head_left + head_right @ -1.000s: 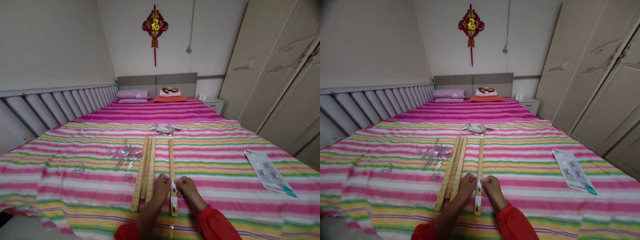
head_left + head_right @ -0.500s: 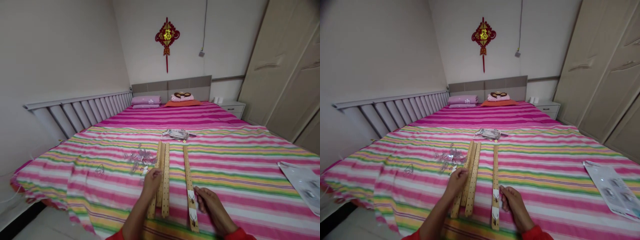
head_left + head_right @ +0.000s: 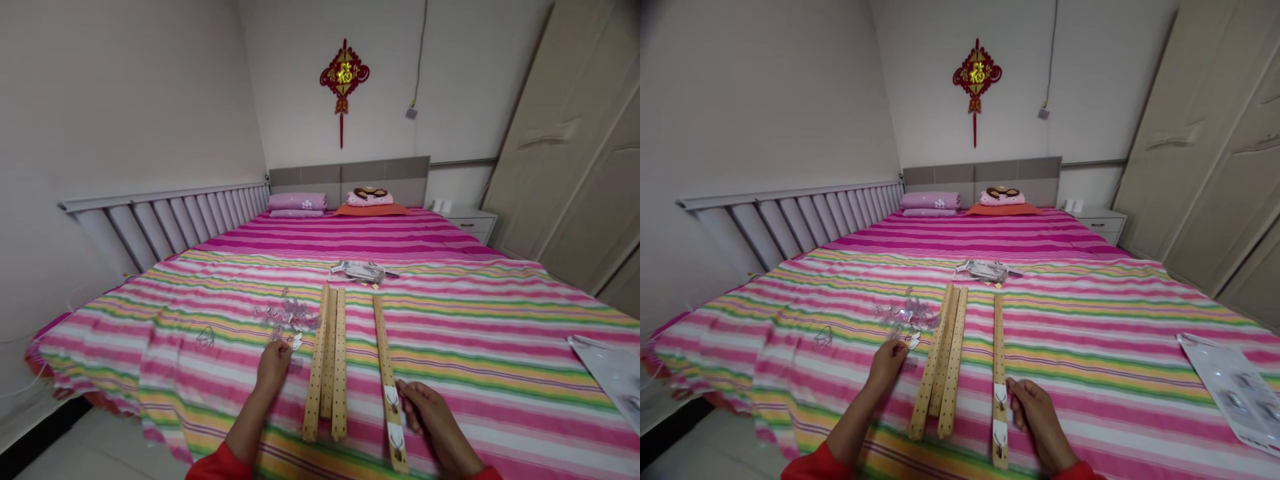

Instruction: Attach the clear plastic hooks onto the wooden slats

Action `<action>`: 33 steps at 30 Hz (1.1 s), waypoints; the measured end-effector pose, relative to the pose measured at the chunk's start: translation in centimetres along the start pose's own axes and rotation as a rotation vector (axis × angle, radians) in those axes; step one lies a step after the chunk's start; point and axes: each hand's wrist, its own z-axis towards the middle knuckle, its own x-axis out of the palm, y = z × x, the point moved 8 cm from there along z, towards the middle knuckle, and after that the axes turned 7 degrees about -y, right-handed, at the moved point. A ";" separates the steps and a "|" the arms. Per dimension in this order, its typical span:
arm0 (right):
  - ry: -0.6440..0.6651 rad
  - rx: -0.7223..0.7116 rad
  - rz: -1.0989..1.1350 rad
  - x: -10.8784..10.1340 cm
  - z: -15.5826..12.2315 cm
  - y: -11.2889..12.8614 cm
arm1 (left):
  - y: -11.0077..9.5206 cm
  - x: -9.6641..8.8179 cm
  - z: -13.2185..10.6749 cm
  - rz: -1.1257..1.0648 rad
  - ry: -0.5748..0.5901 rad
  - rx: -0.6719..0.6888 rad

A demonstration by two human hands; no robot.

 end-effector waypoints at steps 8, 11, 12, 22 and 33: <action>-0.006 -0.001 0.005 0.1 -0.2 0.2 | -0.9 -0.9 0.6 -0.019 -0.001 -0.022; -0.003 0.003 0.005 0.1 -0.4 0.4 | -0.7 -0.3 0.5 -0.046 0.040 -0.055; -0.002 0.001 0.003 0.1 -0.4 0.5 | -0.6 0.0 0.5 -0.051 0.052 -0.069; 0.010 -0.025 -0.013 0.1 -0.2 0.3 | -1.6 -0.1 1.5 -0.079 0.049 -0.100; -0.021 -0.164 -0.052 0.3 -0.8 3.1 | -5.9 0.1 -2.7 -0.488 0.092 -0.185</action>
